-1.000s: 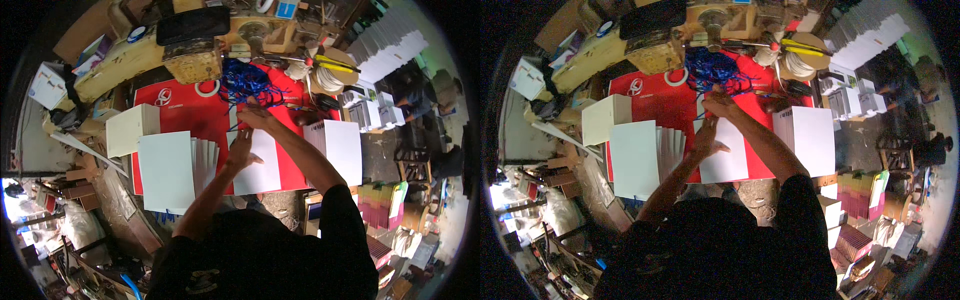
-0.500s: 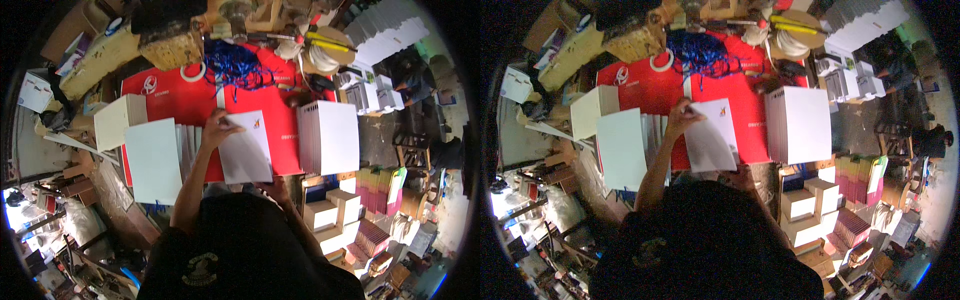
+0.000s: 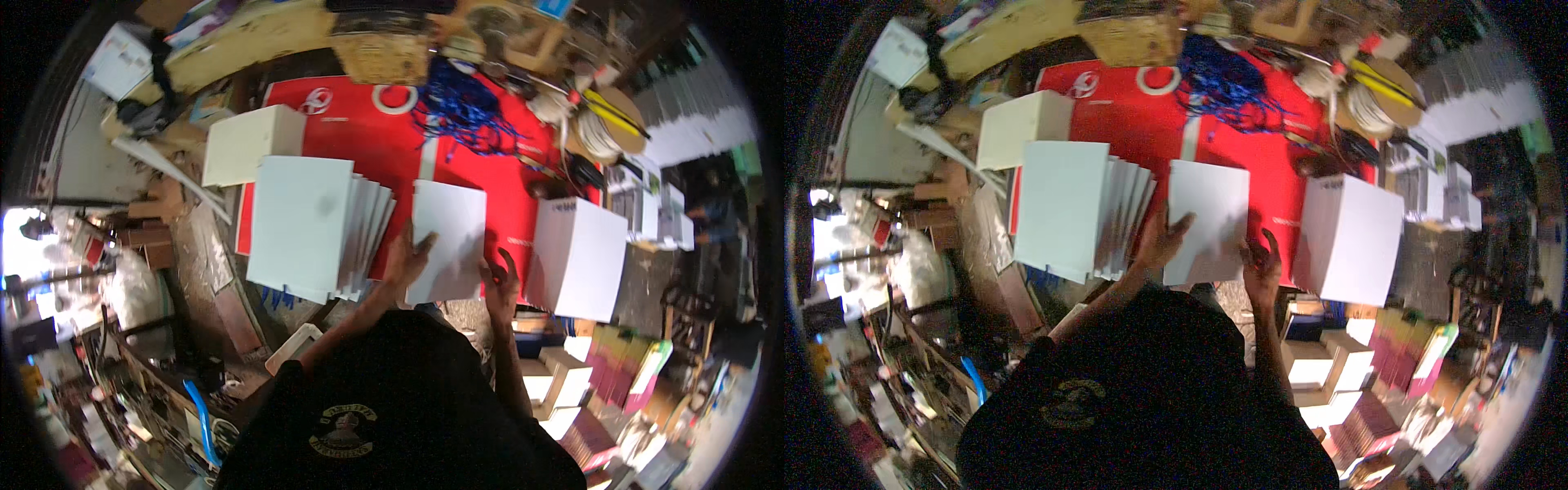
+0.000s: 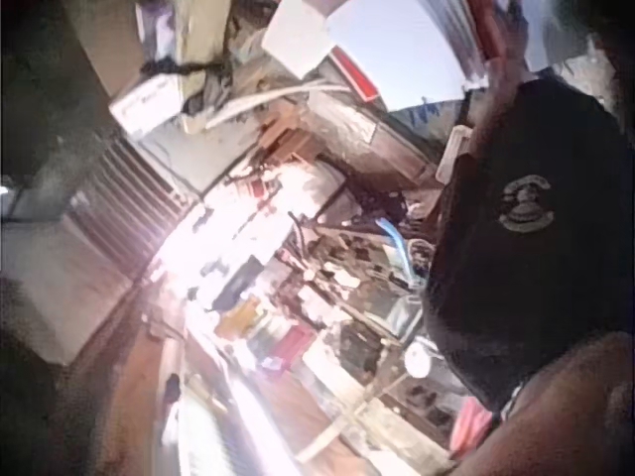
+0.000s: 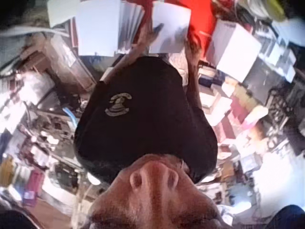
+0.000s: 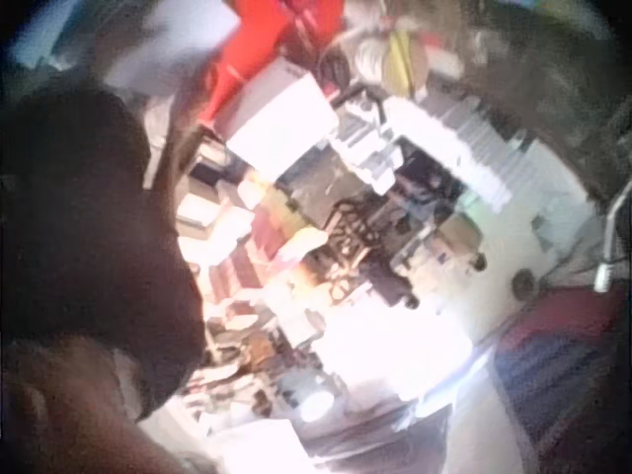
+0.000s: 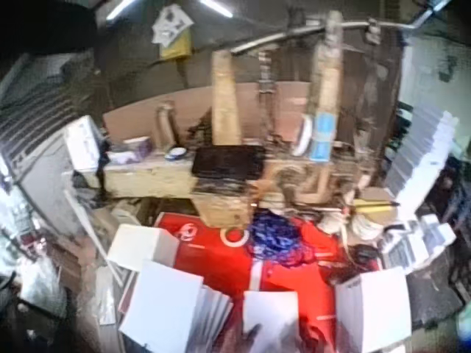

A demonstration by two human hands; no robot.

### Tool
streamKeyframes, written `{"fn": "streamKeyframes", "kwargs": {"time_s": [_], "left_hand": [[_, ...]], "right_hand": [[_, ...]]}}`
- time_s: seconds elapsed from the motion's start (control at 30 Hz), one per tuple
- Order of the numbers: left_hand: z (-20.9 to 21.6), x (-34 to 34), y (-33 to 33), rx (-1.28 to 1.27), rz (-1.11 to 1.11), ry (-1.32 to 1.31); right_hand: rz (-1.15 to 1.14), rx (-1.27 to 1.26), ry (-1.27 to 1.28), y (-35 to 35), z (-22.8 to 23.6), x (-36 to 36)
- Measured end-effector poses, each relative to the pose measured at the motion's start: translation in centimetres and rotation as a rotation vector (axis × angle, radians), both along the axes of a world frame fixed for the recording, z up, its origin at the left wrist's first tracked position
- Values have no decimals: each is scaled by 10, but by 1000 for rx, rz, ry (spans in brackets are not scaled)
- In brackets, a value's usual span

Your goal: The person collates and aligns sheets of paper into stacks on a work table by hand. The person then carries the assembled paper blocks and places them onto a stack across the room.

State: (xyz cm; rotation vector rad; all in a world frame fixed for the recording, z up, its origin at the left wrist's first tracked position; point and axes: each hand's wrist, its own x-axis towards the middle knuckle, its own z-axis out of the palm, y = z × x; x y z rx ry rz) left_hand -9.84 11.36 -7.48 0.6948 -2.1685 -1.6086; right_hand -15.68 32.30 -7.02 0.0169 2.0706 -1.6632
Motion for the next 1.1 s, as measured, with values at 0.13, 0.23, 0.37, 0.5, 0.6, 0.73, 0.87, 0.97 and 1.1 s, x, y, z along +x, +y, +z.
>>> {"fn": "streamKeyframes", "kwargs": {"time_s": [0.13, 0.23, 0.37, 0.5, 0.6, 0.73, 0.87, 0.97, 1.1], "left_hand": [[93, 33, -47, 3, -104, -111], [149, 66, -123, 35, -46, -84], [131, 114, -217, -168, 242, -188], [47, 179, -285, -239, 202, -620], [85, 133, -240, -8, 110, -566], [99, 147, -220, 54, -35, -476], [48, 182, -216, -171, 2, -528], [48, 180, -179, -37, 47, -515], [97, 127, -109, 3, -96, -457]], "right_hand": [[217, -267, -71, -30, -2, 11], [495, -285, -226, -86, 61, 12], [493, -257, -12, -178, 69, 40], [451, 55, 131, -215, 50, 63], [45, 128, 435, -198, 35, 61], [265, -82, -184, -207, 50, 61], [292, 227, 155, -205, 6, 83], [225, -74, -98, -179, 11, 70], [321, -293, -569, -116, 51, 54]]}}
